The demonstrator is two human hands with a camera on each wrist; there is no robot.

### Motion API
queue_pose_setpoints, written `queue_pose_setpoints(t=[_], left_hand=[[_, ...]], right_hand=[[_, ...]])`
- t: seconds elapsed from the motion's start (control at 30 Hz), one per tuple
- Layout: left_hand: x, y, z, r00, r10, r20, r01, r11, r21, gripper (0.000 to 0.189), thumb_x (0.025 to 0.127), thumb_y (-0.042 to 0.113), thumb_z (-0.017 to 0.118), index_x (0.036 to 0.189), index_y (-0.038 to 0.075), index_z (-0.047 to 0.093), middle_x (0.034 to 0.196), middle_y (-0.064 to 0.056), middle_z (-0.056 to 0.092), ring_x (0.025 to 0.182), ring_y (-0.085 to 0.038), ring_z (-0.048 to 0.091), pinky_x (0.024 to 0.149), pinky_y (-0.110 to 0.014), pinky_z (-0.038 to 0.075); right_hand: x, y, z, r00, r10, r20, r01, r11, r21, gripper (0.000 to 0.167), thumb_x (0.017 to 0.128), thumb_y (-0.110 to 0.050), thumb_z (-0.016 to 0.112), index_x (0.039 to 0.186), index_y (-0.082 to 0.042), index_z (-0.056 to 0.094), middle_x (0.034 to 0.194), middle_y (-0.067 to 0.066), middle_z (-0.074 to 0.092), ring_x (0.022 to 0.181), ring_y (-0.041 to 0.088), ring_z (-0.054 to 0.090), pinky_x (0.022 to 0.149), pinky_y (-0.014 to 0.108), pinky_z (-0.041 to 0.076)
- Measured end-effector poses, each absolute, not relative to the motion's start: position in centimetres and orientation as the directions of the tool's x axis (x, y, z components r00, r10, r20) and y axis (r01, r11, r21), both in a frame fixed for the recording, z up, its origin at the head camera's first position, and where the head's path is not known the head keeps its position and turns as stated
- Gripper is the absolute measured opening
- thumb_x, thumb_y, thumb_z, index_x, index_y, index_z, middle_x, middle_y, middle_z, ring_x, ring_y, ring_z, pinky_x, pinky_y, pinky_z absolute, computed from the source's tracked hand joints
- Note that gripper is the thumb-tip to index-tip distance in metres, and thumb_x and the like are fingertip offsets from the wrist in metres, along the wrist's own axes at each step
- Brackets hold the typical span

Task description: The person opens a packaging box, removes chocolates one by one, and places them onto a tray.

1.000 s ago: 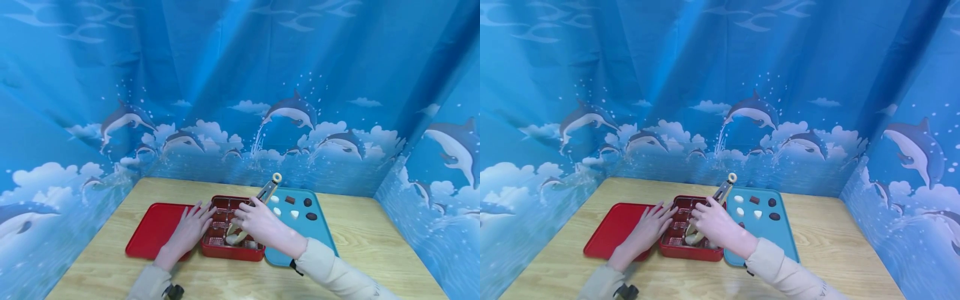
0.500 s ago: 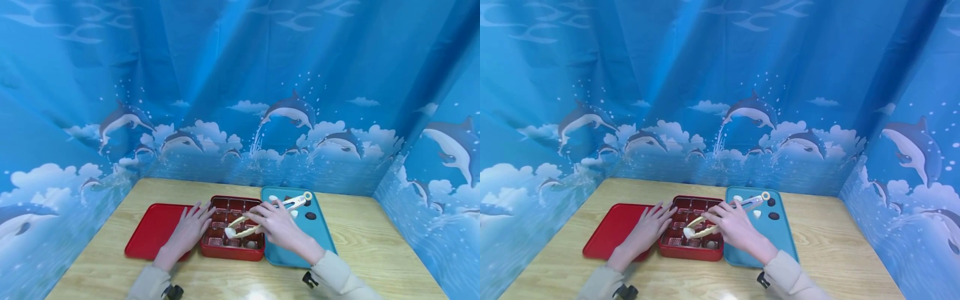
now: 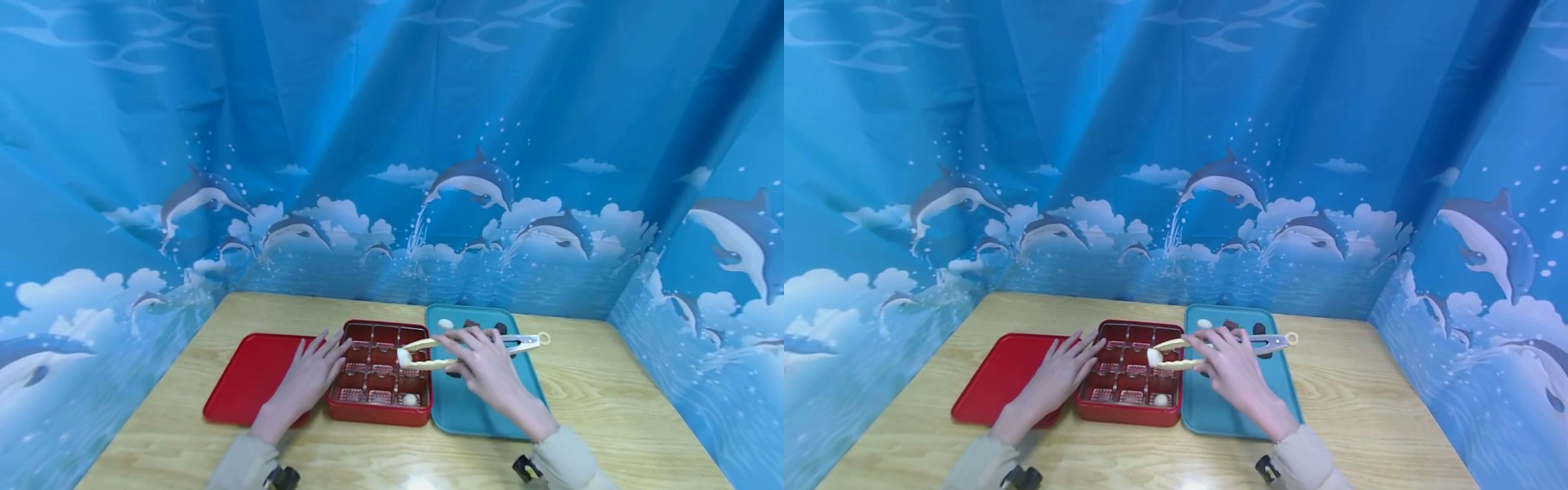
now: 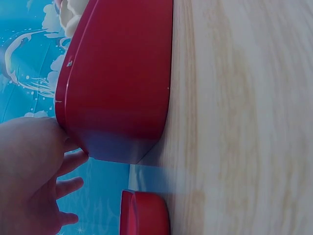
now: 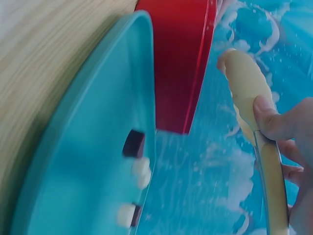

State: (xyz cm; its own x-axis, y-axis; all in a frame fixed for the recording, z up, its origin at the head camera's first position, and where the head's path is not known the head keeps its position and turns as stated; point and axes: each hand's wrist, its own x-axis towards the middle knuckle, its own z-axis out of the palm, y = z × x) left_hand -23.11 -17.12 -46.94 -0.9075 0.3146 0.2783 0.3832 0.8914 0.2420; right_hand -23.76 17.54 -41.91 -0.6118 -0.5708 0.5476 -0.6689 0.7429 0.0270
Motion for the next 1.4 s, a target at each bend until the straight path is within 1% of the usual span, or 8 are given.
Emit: queue_pose_setpoints(t=[0.17, 0.27, 0.37, 0.63, 0.73, 0.9, 1.03, 1.4], left_hand=[[-23.2, -17.1, -47.0, -0.909, 0.313, 0.276, 0.383, 0.889, 0.251, 0.049, 0.103, 0.026, 0.059, 0.150, 0.014, 0.052, 0.158, -0.012, 0.043, 0.148, -0.042, 0.030, 0.113, -0.072, 0.025], [-23.2, -17.1, -47.0, -0.909, 0.314, 0.275, 0.382, 0.891, 0.244, 0.049, 0.103, 0.027, 0.059, 0.150, 0.014, 0.051, 0.158, -0.012, 0.043, 0.148, -0.041, 0.030, 0.113, -0.071, 0.025], [-23.2, -17.1, -46.9, -0.906, 0.318, 0.279, 0.385, 0.894, 0.231, 0.048, 0.103, 0.027, 0.058, 0.150, 0.014, 0.052, 0.158, -0.012, 0.043, 0.148, -0.041, 0.031, 0.113, -0.071, 0.025], [-23.2, -17.2, -46.7, -0.919, 0.294, 0.262, 0.363, 0.891, 0.273, 0.049, 0.104, 0.027, 0.057, 0.151, 0.015, 0.050, 0.159, -0.012, 0.042, 0.149, -0.040, 0.028, 0.115, -0.071, 0.023], [-23.1, -17.2, -46.7, -0.919, 0.296, 0.260, 0.364, 0.891, 0.272, 0.049, 0.104, 0.027, 0.058, 0.151, 0.015, 0.050, 0.159, -0.012, 0.042, 0.149, -0.041, 0.028, 0.114, -0.071, 0.023], [-23.2, -17.0, -46.8, -0.922, 0.290, 0.258, 0.358, 0.891, 0.278, 0.050, 0.103, 0.029, 0.059, 0.151, 0.016, 0.050, 0.158, -0.012, 0.043, 0.149, -0.041, 0.029, 0.115, -0.070, 0.023], [-23.3, -16.9, -46.8, -0.924, 0.286, 0.253, 0.353, 0.891, 0.286, 0.050, 0.104, 0.030, 0.058, 0.152, 0.017, 0.050, 0.159, -0.012, 0.042, 0.149, -0.041, 0.029, 0.116, -0.069, 0.022], [-23.2, -17.0, -46.8, -0.930, 0.278, 0.242, 0.343, 0.893, 0.292, 0.049, 0.105, 0.031, 0.056, 0.151, 0.017, 0.050, 0.159, -0.012, 0.042, 0.149, -0.041, 0.028, 0.116, -0.069, 0.021]], right_hand=[[-23.9, 20.1, -42.4, -0.600, -0.514, 0.613, -0.631, 0.775, 0.031, 0.066, 0.075, -0.022, 0.087, 0.137, -0.021, 0.065, 0.122, 0.001, 0.069, 0.108, 0.026, 0.062, 0.085, 0.053, 0.044], [-24.0, 21.7, -42.7, -0.586, -0.491, 0.645, -0.617, 0.786, 0.037, 0.066, 0.072, -0.020, 0.088, 0.135, -0.019, 0.067, 0.119, 0.003, 0.070, 0.106, 0.029, 0.062, 0.081, 0.052, 0.042], [-23.8, 23.3, -43.0, -0.593, -0.479, 0.647, -0.598, 0.800, 0.044, 0.065, 0.070, -0.018, 0.088, 0.132, -0.017, 0.069, 0.117, 0.006, 0.070, 0.105, 0.032, 0.062, 0.080, 0.053, 0.042], [-23.2, 26.2, -43.6, -0.696, -0.457, 0.554, -0.510, 0.858, 0.067, 0.063, 0.072, -0.018, 0.089, 0.132, -0.016, 0.069, 0.118, 0.007, 0.070, 0.105, 0.032, 0.062, 0.082, 0.057, 0.042], [-23.1, 26.7, -43.8, -0.720, -0.460, 0.520, -0.493, 0.866, 0.083, 0.060, 0.073, -0.018, 0.089, 0.130, -0.015, 0.071, 0.116, 0.008, 0.071, 0.103, 0.031, 0.064, 0.081, 0.058, 0.043], [-23.0, 27.6, -44.2, -0.735, -0.468, 0.491, -0.486, 0.868, 0.101, 0.058, 0.071, -0.018, 0.091, 0.126, -0.015, 0.073, 0.113, 0.007, 0.071, 0.100, 0.029, 0.064, 0.079, 0.058, 0.045], [-23.0, 28.1, -44.3, -0.739, -0.466, 0.487, -0.475, 0.873, 0.114, 0.058, 0.070, -0.019, 0.092, 0.125, -0.015, 0.073, 0.112, 0.007, 0.072, 0.098, 0.028, 0.064, 0.076, 0.055, 0.044], [-22.8, 28.9, -43.5, -0.768, -0.464, 0.441, -0.466, 0.878, 0.113, 0.054, 0.073, -0.021, 0.089, 0.124, -0.011, 0.074, 0.111, 0.006, 0.071, 0.097, 0.028, 0.063, 0.072, 0.052, 0.043]])
